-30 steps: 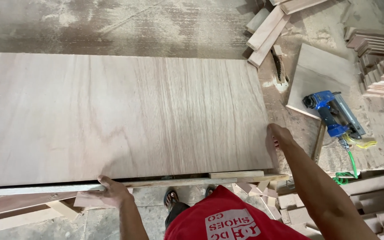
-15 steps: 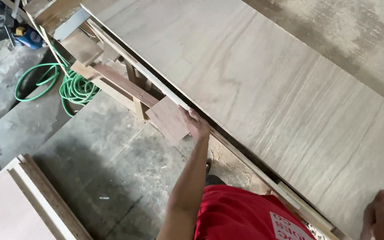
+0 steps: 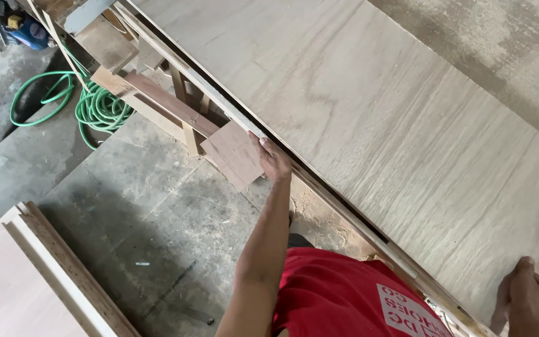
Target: Assembling wooden furniture components using a pneumatic nail gun.
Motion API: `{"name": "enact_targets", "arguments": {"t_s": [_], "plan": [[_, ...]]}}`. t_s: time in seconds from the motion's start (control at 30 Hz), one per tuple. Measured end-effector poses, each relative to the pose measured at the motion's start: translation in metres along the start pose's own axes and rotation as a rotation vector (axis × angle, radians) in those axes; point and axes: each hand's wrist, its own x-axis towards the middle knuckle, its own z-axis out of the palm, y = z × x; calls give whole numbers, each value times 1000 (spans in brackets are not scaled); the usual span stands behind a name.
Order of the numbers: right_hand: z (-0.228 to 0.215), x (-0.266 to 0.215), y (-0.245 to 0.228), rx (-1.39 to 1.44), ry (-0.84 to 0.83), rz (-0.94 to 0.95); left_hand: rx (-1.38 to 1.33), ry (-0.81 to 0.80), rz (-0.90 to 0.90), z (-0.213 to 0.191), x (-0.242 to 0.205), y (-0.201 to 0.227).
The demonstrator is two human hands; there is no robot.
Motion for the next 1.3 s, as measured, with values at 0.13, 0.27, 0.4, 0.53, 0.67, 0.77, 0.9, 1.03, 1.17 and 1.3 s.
{"name": "enact_targets", "arguments": {"t_s": [0.13, 0.27, 0.4, 0.53, 0.67, 0.77, 0.9, 1.03, 1.17, 1.3], "plan": [[3, 3, 9, 36, -18, -24, -28, 7, 99, 3, 5, -10], [-3, -13, -5, -42, -17, -28, -19, 1, 153, 1, 8, -14], [-4, -19, -9, -13, -25, -33, 11, -16, 14, 1, 8, 1], [7, 5, 9, 22, 10, -45, 7, -42, -2, -1, 9, 4], [6, 12, 13, -39, 13, -50, 17, 4, 26, 5, 16, -9], [2, -8, 0, 37, 3, -27, -33, -12, 73, 1, 12, -3], [1, -7, -1, -15, 15, -43, 34, -14, 21, 0, 9, 2], [6, 5, 4, -39, 33, -49, 39, -38, 80, -1, 8, 5], [5, 11, 13, -89, 31, -112, 55, -39, 140, 4, 10, 2], [-3, -14, -8, -59, 19, -6, 44, -66, 160, 4, 13, -1]]}}
